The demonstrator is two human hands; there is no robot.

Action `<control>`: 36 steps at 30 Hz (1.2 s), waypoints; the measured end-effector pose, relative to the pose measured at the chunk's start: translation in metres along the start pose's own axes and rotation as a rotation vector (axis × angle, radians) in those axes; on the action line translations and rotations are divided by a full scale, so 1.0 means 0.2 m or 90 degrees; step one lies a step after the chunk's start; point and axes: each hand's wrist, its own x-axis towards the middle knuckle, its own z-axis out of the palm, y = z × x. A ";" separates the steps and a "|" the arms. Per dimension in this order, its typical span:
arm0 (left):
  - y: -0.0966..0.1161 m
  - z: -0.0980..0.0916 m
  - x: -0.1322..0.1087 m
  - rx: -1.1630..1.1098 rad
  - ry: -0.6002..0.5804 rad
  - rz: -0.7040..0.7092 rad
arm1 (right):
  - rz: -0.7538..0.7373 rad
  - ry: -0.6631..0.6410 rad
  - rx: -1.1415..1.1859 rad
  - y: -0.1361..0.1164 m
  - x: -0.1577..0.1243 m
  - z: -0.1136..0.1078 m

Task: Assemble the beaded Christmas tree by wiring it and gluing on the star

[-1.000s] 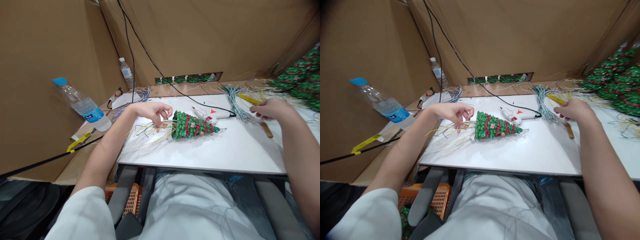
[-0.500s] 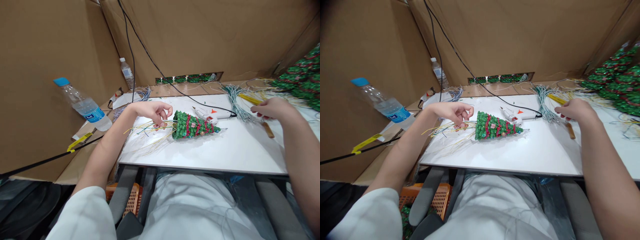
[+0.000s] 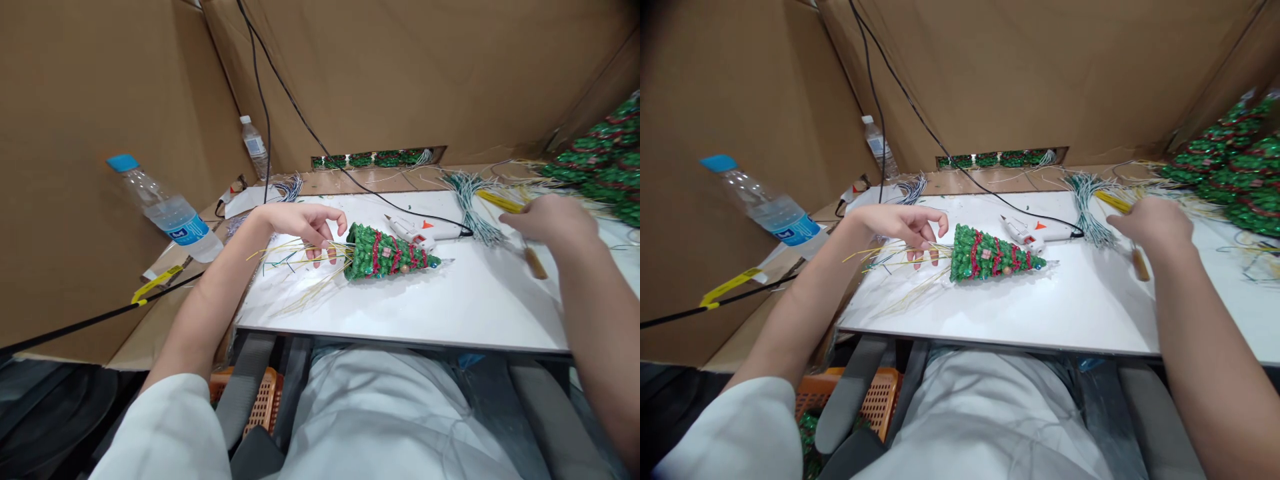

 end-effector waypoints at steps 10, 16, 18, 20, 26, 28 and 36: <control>0.03 0.01 -0.04 0.010 -0.027 -0.025 | -0.598 0.066 0.358 -0.63 -0.68 -0.27; 0.01 0.00 -0.05 0.041 -0.024 0.001 | -0.779 0.037 0.265 -0.90 -0.81 -0.21; 0.00 0.00 -0.06 0.046 -0.013 0.004 | -0.771 0.031 0.247 -0.92 -0.81 -0.18; 0.00 0.00 -0.06 0.046 -0.005 0.004 | -0.757 0.006 0.250 -0.93 -0.81 -0.16; 0.02 0.01 -0.07 0.081 -0.016 0.011 | -0.728 -0.054 0.300 -0.94 -0.82 -0.11; 0.03 0.01 -0.07 0.110 -0.008 0.009 | -0.732 -0.069 0.325 -0.94 -0.81 -0.10; 0.27 0.36 -0.30 0.588 0.305 -0.121 | -0.748 -0.084 0.383 -0.94 -0.79 -0.07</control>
